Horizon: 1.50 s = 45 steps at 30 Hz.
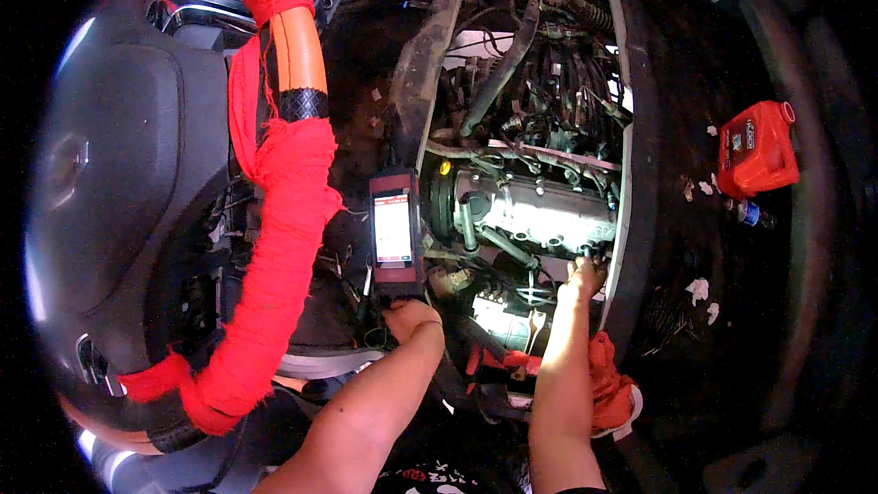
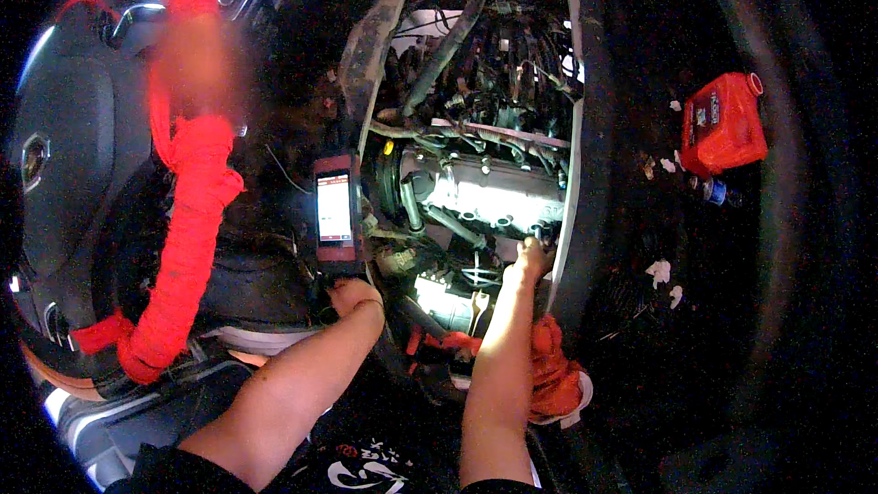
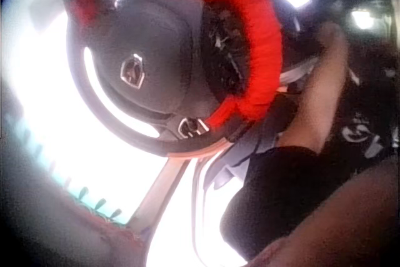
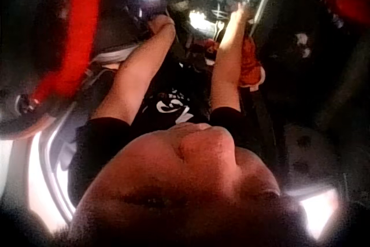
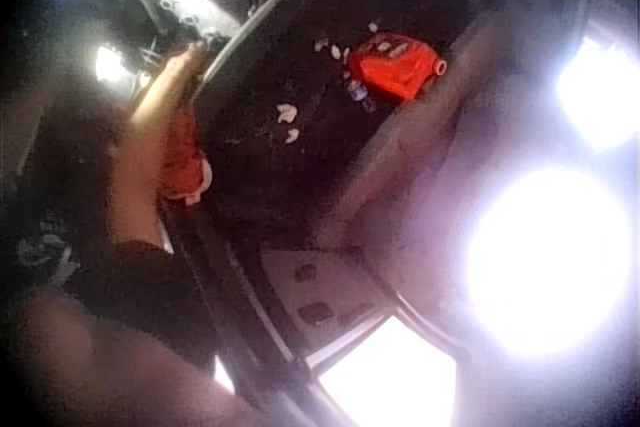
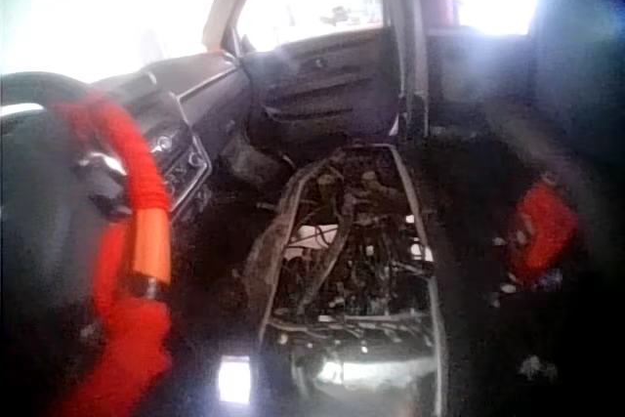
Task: The person works on a car engine with the hood open, using a wrench and a flashlight to loosen and remove bolts from the engine block. They then move to a workbench to continue working on a removed engine component, using a wrench to adjust bolts on the part.
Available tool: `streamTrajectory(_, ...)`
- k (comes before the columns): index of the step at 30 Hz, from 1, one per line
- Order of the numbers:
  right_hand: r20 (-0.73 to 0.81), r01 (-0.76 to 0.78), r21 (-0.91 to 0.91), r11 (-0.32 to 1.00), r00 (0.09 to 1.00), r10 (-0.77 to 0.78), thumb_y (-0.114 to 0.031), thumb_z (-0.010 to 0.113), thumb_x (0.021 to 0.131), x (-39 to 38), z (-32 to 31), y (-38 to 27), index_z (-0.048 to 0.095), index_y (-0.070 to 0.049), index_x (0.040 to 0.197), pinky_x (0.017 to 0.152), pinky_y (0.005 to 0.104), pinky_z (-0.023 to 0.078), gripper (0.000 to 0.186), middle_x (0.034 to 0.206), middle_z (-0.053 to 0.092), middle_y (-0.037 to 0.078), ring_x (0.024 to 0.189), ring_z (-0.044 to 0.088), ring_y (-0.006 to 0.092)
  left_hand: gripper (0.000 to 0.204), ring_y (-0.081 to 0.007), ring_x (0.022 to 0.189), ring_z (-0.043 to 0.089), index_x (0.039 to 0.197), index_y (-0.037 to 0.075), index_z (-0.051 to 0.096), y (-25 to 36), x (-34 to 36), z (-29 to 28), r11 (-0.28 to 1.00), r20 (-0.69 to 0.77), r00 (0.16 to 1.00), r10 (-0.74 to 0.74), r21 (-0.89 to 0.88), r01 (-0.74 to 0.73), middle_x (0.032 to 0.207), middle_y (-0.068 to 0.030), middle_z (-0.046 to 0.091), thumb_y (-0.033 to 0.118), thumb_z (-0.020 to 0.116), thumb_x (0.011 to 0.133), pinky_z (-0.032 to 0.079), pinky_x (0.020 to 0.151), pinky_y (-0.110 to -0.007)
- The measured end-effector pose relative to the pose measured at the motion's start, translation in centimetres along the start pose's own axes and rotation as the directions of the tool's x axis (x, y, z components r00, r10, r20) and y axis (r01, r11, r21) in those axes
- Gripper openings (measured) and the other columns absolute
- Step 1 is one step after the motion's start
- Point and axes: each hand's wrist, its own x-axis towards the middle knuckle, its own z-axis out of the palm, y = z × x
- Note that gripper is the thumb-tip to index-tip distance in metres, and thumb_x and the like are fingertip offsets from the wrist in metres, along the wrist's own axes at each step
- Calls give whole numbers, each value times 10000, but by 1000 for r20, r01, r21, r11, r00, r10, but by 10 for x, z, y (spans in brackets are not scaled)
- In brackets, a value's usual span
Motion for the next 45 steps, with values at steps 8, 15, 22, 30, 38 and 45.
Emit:
streamTrajectory(8, 249, -171, 203, 964, 961, 118, -188, 593, 931, -8, 1, 3, 526, -112, 810, 451, 243, 345, 158, 659, 547, 12, 543, 528, 130, 405, -459, 1015, 625, 1116, -42, 612, 11, -3, -7, 990, 34, 992, -118, 86, 115, 1078, -301, 650, 250, 381, 957, 493, 881, -509)
streamTrajectory(15, 172, -383, 179, 906, 919, 354, -182, 647, 886, 11, -9, 7, 511, -67, 1109, 710, 354, 491, 286, 912, 583, 37, 781, 563, 177, 362, -394, 922, 677, 1024, 15, 657, -4, 1, 7, 996, -84, 995, -48, 75, 54, 1017, -247, 691, 307, 454, 957, 538, 778, -468)
streamTrajectory(22, 18, -22, 76, 997, 1000, 21, -288, 667, 904, 9, -5, 9, 515, -118, 1150, 646, 339, 496, 335, 960, 569, 2, 797, 555, 152, 414, -419, 1069, 621, 1201, -45, 574, 0, 6, 1, 986, 94, 996, -7, 166, -9, 1178, -294, 623, 240, 382, 970, 482, 924, -462)
streamTrajectory(30, 142, 56, -10, 998, 988, -54, -184, 622, 901, 19, -12, 12, 508, -124, 1202, 646, 343, 486, 328, 830, 540, -17, 685, 538, 140, 374, -420, 1096, 604, 1150, -51, 576, -22, 12, 13, 995, 128, 992, 1, 97, -13, 1226, -292, 599, 216, 386, 969, 472, 936, -458)
streamTrajectory(38, 113, -128, 39, 991, 986, 123, -139, 615, 932, 0, -3, 3, 513, -73, 936, 576, 308, 460, 122, 760, 497, 16, 599, 482, 143, 306, -298, 1050, 641, 1083, 30, 636, -62, 41, 48, 748, 282, 925, 256, 549, -374, 1141, -190, 659, 226, 449, 941, 477, 900, -395)
streamTrajectory(45, 25, -74, -202, 977, 996, 81, -446, 647, 919, 4, 2, 3, 595, -23, 1113, 490, 301, 464, 469, 876, 607, 77, 617, 580, 179, 383, -412, 993, 655, 1101, -32, 608, -44, 28, 38, 958, 115, 991, 61, 273, -90, 1108, -257, 663, 249, 384, 969, 511, 882, -460)
